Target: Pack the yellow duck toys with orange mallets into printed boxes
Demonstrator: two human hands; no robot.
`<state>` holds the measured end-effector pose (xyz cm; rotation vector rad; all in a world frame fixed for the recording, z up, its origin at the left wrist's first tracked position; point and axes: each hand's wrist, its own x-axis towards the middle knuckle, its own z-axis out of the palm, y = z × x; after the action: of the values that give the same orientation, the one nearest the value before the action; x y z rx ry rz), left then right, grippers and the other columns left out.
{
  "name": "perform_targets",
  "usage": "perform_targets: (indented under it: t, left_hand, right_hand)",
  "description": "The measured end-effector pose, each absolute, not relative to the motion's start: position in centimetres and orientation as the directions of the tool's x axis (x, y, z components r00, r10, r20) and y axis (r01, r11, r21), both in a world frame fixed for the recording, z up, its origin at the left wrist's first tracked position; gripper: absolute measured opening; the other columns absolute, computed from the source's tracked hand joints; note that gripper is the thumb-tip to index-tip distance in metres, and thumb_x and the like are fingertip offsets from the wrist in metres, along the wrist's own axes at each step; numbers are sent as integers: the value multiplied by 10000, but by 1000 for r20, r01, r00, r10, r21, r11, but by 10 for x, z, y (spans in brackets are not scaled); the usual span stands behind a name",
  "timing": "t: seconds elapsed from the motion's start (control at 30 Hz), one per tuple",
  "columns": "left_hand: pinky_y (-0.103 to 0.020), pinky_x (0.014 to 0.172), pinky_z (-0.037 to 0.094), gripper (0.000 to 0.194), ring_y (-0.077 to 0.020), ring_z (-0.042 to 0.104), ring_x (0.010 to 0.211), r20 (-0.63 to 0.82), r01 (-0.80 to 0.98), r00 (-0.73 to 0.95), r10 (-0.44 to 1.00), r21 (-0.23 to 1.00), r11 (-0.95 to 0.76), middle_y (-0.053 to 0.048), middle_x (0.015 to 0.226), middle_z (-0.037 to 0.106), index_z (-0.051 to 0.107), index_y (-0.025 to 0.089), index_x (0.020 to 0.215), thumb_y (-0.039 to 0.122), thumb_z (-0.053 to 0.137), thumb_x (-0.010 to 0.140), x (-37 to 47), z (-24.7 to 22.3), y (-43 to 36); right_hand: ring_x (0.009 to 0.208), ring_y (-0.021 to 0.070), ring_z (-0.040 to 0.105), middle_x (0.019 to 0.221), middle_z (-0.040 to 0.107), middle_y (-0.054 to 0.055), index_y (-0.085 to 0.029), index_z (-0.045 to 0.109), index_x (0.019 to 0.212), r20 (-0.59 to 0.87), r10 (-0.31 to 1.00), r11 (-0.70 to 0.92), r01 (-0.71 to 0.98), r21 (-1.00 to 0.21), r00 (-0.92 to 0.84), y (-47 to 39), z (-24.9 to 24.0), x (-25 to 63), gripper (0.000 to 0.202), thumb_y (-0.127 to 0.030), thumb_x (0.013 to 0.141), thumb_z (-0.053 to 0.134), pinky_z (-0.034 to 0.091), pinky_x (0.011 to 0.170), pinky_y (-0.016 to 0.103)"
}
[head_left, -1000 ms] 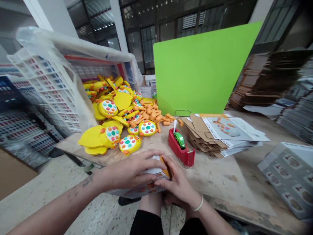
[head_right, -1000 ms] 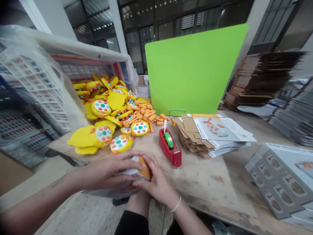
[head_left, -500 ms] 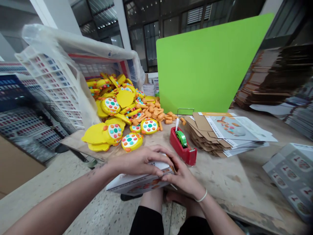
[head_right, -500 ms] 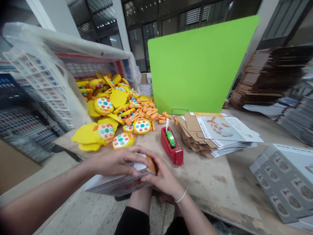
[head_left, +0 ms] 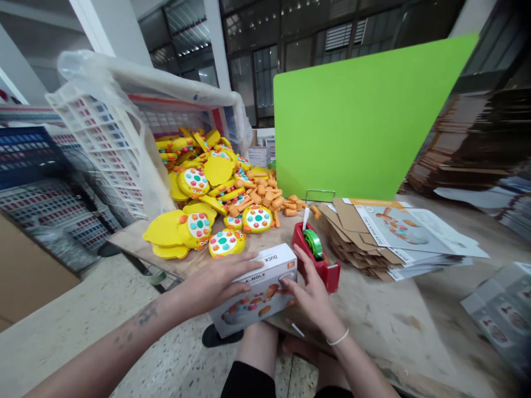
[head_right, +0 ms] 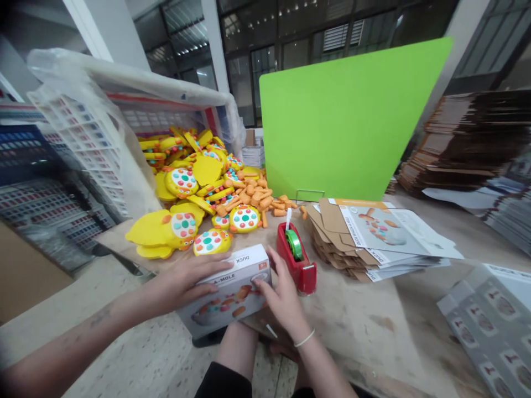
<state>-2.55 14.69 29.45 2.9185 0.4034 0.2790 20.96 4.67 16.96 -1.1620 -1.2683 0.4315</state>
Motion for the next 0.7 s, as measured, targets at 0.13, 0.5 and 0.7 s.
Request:
perform_targets:
  t: [0.13,0.5,0.7]
  left_hand:
    - [-449,1096,491,413,-262,580,1328,206,236,934,293,260,-936,-101,1495,564,620,271,1371,168,591,972,-25,289,139]
    - [-506,1101,468,464,-291,559,1325,214,288,895,391,392,-874,-135,1468,567,616,198,1358,98,580,907,-20,286,136]
    - [-530,1127,428,446,-334,538,1346,118,421,861,495,380,-823,-143,1526,513,639,198,1362,157,590,920,3,298,117]
  right_hand:
    - [1418,295,447,1465,523,96,-327,592,1350,763,631,444,739,-507,144,45,184,211,428,-169,952,581,422,1140,574]
    - [1206,264,605,1239,671,98,-261,641,1213,689,679,372,691,-620,253,28,200,239,286,-297,929,638,498,1032,478]
    - [805,282,657,799,733,91,-188,729,791,350,734,-48,559,-828,582,27,188,325,372,-555,733,702,512,806,439]
